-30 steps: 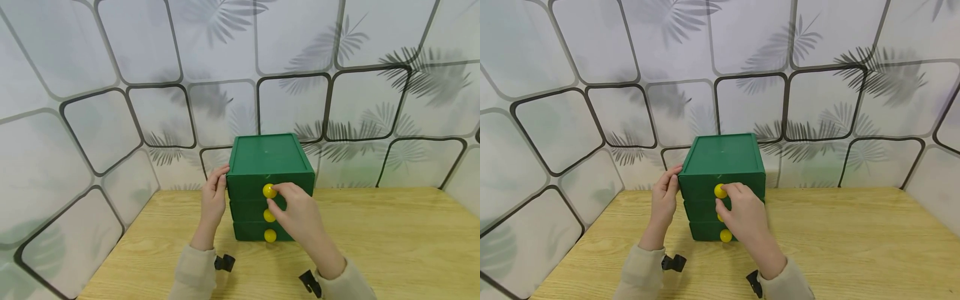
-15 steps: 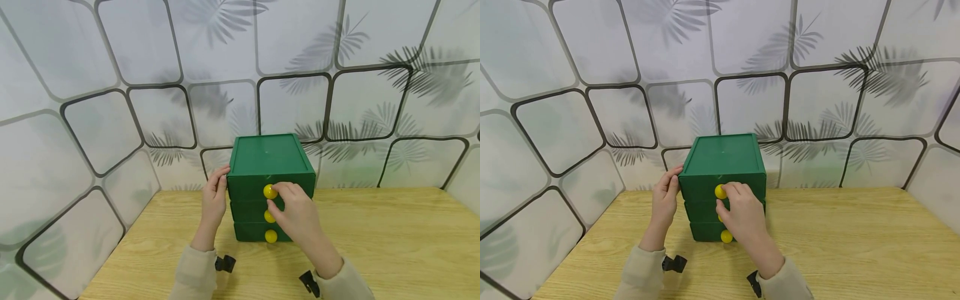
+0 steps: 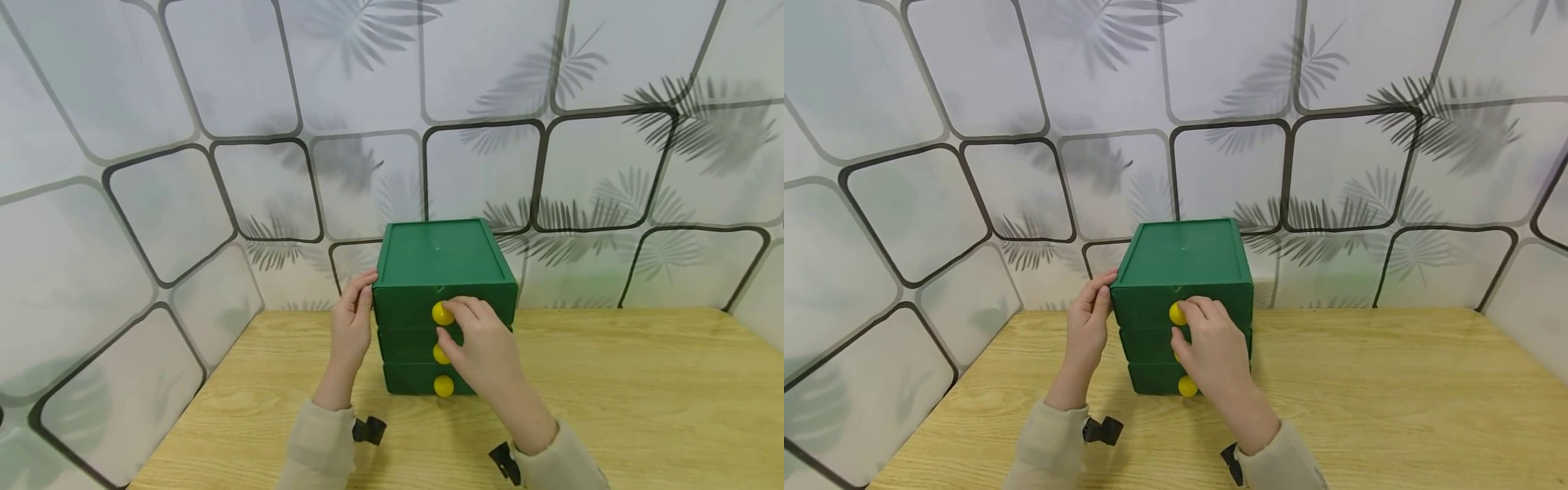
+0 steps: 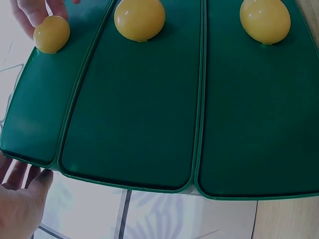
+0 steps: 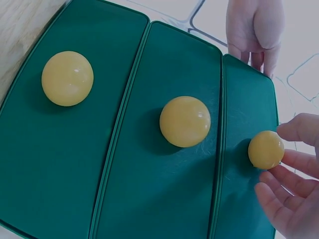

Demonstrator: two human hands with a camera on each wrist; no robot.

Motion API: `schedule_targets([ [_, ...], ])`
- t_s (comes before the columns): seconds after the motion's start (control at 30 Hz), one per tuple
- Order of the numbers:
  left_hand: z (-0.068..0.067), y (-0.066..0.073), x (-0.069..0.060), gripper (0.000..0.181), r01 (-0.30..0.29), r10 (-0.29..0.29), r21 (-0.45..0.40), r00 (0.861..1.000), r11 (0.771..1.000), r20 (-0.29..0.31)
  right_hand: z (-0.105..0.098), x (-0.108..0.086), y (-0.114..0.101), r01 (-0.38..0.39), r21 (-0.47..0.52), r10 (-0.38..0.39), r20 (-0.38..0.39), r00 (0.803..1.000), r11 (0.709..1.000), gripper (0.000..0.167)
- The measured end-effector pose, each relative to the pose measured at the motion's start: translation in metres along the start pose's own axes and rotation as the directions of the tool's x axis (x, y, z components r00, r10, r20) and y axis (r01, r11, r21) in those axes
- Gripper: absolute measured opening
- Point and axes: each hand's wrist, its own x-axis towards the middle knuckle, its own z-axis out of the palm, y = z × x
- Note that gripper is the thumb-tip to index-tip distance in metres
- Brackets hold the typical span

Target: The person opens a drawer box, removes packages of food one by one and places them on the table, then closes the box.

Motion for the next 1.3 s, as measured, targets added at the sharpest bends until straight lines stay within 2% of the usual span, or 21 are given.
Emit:
schedule_targets([
  [0.2,0.001,0.003,0.0,0.029,0.015,-0.015,0.015,1.0,1.0,-0.003,0.001,0.0,0.0,-0.002,0.002,0.002,0.004,1.0,1.0,0.03],
  [0.47,0.003,0.024,0.0,0.027,0.01,-0.01,0.002,1.0,1.0,-0.001,0.002,0.0,0.001,0.016,0.004,-0.016,-0.013,1.0,1.0,0.032],
  [0.6,0.002,0.014,0.001,0.028,0.015,-0.015,0.005,1.0,1.0,0.001,0.003,0.0,0.002,0.028,0.002,-0.028,-0.024,0.999,1.0,0.032],
  [0.77,0.0,0.003,0.0,0.029,-0.008,0.008,0.005,1.0,1.0,0.003,0.005,-0.001,0.002,0.05,-0.004,-0.05,-0.042,0.998,0.999,0.031],
  [1.3,-0.001,0.002,-0.001,0.03,-0.011,0.011,0.017,1.0,1.0,0.006,0.011,-0.001,0.007,0.095,-0.001,-0.095,-0.098,0.991,0.995,0.03],
])
